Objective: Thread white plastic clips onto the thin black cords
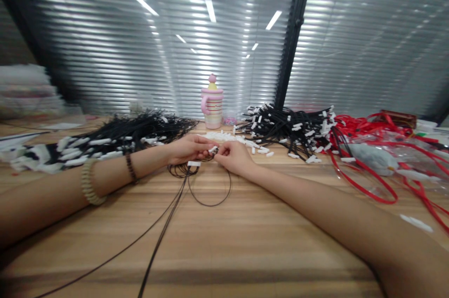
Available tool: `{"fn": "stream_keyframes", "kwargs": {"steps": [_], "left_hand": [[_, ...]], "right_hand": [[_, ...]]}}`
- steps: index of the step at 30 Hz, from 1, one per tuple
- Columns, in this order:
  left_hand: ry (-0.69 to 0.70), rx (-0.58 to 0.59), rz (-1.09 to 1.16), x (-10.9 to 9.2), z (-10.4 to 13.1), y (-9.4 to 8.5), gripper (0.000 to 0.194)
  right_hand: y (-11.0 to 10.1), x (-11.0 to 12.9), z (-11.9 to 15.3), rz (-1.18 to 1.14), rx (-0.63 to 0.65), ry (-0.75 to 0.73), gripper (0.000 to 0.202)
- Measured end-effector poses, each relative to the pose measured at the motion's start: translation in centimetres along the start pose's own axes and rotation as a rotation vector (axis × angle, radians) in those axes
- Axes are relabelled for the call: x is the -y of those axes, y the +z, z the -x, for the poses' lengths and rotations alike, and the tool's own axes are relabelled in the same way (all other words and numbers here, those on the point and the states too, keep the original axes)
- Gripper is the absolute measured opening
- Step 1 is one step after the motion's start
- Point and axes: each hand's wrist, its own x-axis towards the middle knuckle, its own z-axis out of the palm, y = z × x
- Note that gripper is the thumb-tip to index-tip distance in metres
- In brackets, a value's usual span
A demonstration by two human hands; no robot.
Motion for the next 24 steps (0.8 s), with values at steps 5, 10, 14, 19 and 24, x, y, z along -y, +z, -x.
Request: {"fn": "stream_keyframes", "kwargs": {"steps": [5,10,14,19,24], "left_hand": [[-0.001,-0.011,-0.011,0.06,-0.08,-0.12,0.025],[-0.012,-0.008,-0.01,0.08,-0.14,-0.13,0.024],[-0.008,-0.003,-0.01,0.06,-0.15,-0.19,0.022],[-0.007,-0.003,-0.018,0.03,-0.13,-0.23,0.021],[-0.008,-0.013,-0.026,0.06,-0.17,-0.09,0.02]], "right_hand": [[-0.05,0.04,0.01,-0.029,0.017,-0.022,0.013],[0.03,-0.04,0.07,-0.034,0.027,-0.029,0.015],[0.07,-0.07,0.06,-0.02,0.035,-0.026,0.016],[0.04,-0.09,0.1,0.013,0.02,-0.031,0.018],[-0.13,0.12,0.2,0.024,0.031,-0.034,0.019]]}}
